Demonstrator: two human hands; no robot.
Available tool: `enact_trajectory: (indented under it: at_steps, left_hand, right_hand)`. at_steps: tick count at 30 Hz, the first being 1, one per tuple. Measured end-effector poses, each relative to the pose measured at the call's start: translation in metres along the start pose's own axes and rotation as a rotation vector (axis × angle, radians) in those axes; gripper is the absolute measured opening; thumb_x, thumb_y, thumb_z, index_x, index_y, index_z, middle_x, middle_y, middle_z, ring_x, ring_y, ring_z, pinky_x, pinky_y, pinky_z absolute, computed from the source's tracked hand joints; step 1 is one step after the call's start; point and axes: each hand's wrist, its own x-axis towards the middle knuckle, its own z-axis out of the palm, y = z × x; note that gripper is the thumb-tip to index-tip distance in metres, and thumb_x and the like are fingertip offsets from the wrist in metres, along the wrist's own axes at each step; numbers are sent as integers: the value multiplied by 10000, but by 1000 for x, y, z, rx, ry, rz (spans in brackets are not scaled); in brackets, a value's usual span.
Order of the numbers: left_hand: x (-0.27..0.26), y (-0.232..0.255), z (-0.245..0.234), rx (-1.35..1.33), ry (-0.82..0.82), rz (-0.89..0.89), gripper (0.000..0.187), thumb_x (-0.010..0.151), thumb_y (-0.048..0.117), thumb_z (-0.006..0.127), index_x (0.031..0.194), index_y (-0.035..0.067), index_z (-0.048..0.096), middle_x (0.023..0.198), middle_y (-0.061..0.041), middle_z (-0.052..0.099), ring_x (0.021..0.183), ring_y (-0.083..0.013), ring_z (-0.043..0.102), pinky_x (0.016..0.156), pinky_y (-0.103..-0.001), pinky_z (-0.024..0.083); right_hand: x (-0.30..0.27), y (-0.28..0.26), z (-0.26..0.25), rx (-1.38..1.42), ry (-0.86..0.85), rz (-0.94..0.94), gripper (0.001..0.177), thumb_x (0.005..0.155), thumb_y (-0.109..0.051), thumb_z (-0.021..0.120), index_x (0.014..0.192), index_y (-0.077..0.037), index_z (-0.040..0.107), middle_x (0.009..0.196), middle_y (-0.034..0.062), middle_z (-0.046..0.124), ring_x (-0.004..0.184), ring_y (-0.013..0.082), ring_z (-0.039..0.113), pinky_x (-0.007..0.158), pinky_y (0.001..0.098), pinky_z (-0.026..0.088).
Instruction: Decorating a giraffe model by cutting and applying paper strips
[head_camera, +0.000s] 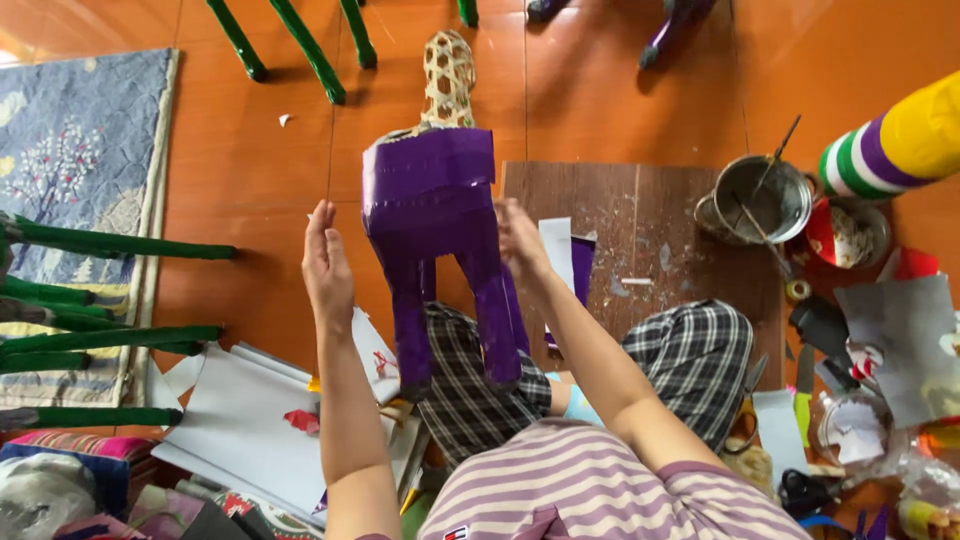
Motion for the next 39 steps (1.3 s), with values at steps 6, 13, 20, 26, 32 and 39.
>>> enact_trajectory:
  at_steps: [6, 13, 20, 26, 32, 39]
  left_hand:
    - [27, -10, 27, -529, -269, -91, 593, 1070, 417, 78, 1573, 105, 104, 1620, -200, 136, 1501, -375, 54, 1157, -622, -18]
    - [29, -34, 46, -560, -263, -146, 518, 1091, 345, 148, 1567, 142, 174, 1635, -109, 135, 1506, -303, 24, 1214, -507, -42]
    - [29, -42, 53, -597, -269, -157, 522, 1071, 304, 163, 1573, 158, 160, 1647, -87, 97, 1517, -299, 7, 1213, -509, -60]
    - [32, -30, 51, -625, -228, -170, 508, 1085, 321, 218, 1558, 135, 229, 1634, -110, 140, 1513, -306, 59, 1222, -489, -37]
    - [35, -36, 59, -620, -207, -255, 548, 1080, 447, 216, 1547, 166, 269, 1622, -102, 182, 1503, -295, 83, 1226, -491, 2]
    - [27, -47, 61, -643, -169, -392, 556, 1063, 482, 256, 1540, 198, 282, 1612, -113, 201, 1485, -321, 131, 1208, -519, 48]
  right_hand:
    - [42, 9, -11, 153, 52, -794, 701, 1022, -647, 215, 1600, -268, 101, 1612, 168, 116, 1445, 409, 172, 1125, 558, 290]
    - [56, 8, 6, 234, -217, -669, 575, 1073, -452, 189, 1576, -175, 173, 1635, 138, 99, 1504, 327, 49, 1212, 510, 20]
    - [85, 41, 1, 363, -259, -658, 548, 1036, -209, 304, 1573, -153, 210, 1639, 99, 128, 1506, 253, 95, 1229, 431, 32]
    - [61, 17, 2, 579, -292, -654, 549, 1082, -328, 298, 1590, -252, 104, 1644, 84, 135, 1518, 281, 1, 1225, 465, -48]
    - [53, 7, 7, 316, -274, -643, 543, 1082, -354, 303, 1577, -167, 180, 1640, 141, 79, 1512, 291, 11, 1216, 479, -38]
    - [51, 12, 9, 369, -318, -674, 561, 1058, -312, 313, 1582, -169, 171, 1651, 64, 72, 1522, 241, 29, 1229, 447, -38]
